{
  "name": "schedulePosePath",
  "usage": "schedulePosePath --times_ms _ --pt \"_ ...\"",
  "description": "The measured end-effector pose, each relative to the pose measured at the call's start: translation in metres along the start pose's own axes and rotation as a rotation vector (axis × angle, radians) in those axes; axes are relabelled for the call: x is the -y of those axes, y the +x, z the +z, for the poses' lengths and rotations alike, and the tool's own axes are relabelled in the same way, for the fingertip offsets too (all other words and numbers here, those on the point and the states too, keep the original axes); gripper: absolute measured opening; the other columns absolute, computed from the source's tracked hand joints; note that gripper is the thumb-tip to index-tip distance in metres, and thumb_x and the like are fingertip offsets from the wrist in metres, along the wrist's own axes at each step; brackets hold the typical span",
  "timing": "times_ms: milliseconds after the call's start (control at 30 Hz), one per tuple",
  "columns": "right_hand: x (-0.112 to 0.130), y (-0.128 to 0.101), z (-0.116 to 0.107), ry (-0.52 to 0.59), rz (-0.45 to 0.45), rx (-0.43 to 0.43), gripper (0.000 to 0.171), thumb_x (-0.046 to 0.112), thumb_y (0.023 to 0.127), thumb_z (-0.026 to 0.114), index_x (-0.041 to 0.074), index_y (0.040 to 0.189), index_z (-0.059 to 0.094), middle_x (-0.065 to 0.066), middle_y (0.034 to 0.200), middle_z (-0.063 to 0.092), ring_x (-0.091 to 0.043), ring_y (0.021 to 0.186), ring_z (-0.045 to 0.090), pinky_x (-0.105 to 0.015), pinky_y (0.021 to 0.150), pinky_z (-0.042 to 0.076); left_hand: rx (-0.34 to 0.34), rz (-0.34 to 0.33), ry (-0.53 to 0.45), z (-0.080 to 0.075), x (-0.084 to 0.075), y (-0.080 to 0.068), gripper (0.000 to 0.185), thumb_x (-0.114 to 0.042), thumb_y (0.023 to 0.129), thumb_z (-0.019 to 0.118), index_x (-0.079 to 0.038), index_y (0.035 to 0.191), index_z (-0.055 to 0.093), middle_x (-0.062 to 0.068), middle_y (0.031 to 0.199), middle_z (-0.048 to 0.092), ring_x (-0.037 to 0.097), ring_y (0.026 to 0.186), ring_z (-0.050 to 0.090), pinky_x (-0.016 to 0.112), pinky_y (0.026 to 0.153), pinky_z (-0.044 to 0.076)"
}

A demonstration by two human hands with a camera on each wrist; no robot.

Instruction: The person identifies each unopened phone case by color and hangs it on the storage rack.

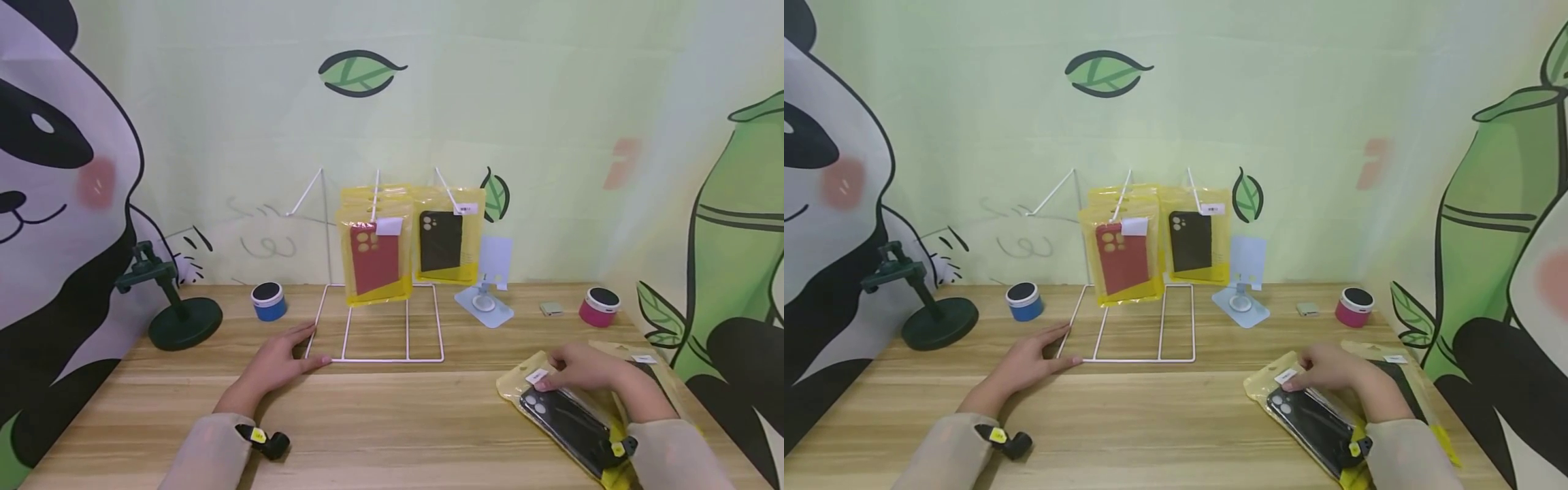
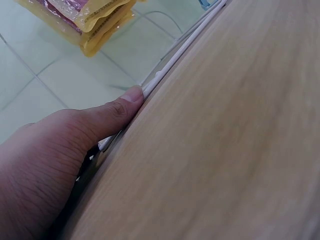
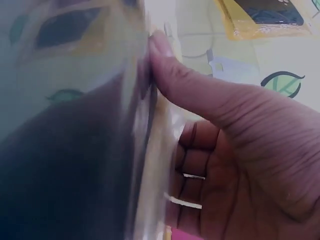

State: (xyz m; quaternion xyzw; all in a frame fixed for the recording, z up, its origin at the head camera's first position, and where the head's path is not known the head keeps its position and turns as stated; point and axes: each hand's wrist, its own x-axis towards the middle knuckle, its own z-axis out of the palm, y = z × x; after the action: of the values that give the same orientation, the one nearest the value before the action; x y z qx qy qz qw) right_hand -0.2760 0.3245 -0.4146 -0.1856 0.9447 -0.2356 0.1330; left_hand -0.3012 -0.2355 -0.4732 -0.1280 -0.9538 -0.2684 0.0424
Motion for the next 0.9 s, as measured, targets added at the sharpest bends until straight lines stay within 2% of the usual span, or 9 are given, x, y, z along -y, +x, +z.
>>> schedulePosePath --times_ms 167,333,433,533,633,733,800,900 --pt "0.002 0.003 0.001 0.077 -0.080 0.035 0.032 0.032 0.089 0.077 0.011 0.076 0.056 0.005 0.068 0.047 -0.015 0.065 0.047 -0.025 0.056 0.035 -0.001 -0.005 0.005 -0.001 0.000 0.000 0.095 -0.073 0.081 0.067 -0.011 0.150 0.049 0.012 0.156 0.043 0.035 0.143 0.039 0.058 0.113 0.034" --pt "0.002 0.004 -0.001 0.149 -0.100 0.008 0.023 0.026 0.096 0.070 0.009 0.090 0.056 0.000 0.080 0.054 -0.018 0.076 0.051 -0.027 0.062 0.041 -0.001 0.000 0.006 -0.001 0.000 -0.001 0.096 -0.073 0.080 0.067 -0.009 0.150 0.049 0.013 0.155 0.044 0.036 0.143 0.040 0.057 0.113 0.034" --pt "0.003 0.005 -0.003 0.231 -0.102 0.008 0.022 0.024 0.098 0.067 0.005 0.099 0.054 -0.003 0.088 0.060 -0.020 0.082 0.056 -0.028 0.066 0.046 -0.004 0.005 0.008 0.000 0.000 -0.001 0.096 -0.073 0.080 0.067 -0.009 0.149 0.050 0.012 0.155 0.045 0.035 0.142 0.040 0.057 0.113 0.034" --pt "0.006 0.005 -0.006 0.322 -0.102 0.037 0.030 0.023 0.097 0.069 0.002 0.113 0.054 -0.007 0.102 0.068 -0.023 0.093 0.062 -0.029 0.075 0.052 -0.006 0.007 0.009 0.000 0.000 -0.001 0.096 -0.073 0.081 0.067 -0.009 0.149 0.050 0.012 0.155 0.045 0.035 0.142 0.040 0.057 0.113 0.034" --pt "0.008 0.003 -0.009 0.413 -0.114 0.066 0.041 0.019 0.096 0.070 -0.003 0.124 0.050 -0.013 0.112 0.069 -0.028 0.102 0.064 -0.031 0.082 0.055 -0.004 -0.001 0.007 0.000 -0.001 0.000 0.095 -0.073 0.081 0.067 -0.009 0.149 0.050 0.012 0.155 0.044 0.035 0.143 0.040 0.057 0.113 0.034" --pt "0.011 0.001 -0.014 0.505 -0.137 0.079 0.046 0.014 0.095 0.069 -0.006 0.129 0.046 -0.019 0.117 0.068 -0.031 0.104 0.067 -0.034 0.085 0.057 -0.001 -0.007 0.004 -0.001 -0.002 0.000 0.094 -0.072 0.081 0.068 -0.009 0.149 0.050 0.012 0.156 0.044 0.035 0.143 0.040 0.057 0.114 0.034" --pt "0.014 -0.001 -0.016 0.541 -0.143 0.061 0.050 0.014 0.095 0.070 -0.006 0.133 0.045 -0.020 0.120 0.068 -0.031 0.104 0.068 -0.035 0.086 0.057 0.001 -0.007 0.006 -0.001 -0.002 0.000 0.094 -0.072 0.081 0.068 -0.009 0.150 0.049 0.012 0.156 0.043 0.035 0.143 0.039 0.057 0.114 0.034" --pt "0.020 -0.004 -0.020 0.539 -0.136 -0.014 0.057 0.017 0.094 0.072 -0.004 0.139 0.046 -0.019 0.118 0.068 -0.029 0.100 0.068 -0.036 0.083 0.058 0.001 -0.004 0.009 -0.001 -0.001 0.000 0.094 -0.071 0.081 0.068 -0.009 0.150 0.049 0.013 0.156 0.043 0.036 0.143 0.039 0.057 0.114 0.034"
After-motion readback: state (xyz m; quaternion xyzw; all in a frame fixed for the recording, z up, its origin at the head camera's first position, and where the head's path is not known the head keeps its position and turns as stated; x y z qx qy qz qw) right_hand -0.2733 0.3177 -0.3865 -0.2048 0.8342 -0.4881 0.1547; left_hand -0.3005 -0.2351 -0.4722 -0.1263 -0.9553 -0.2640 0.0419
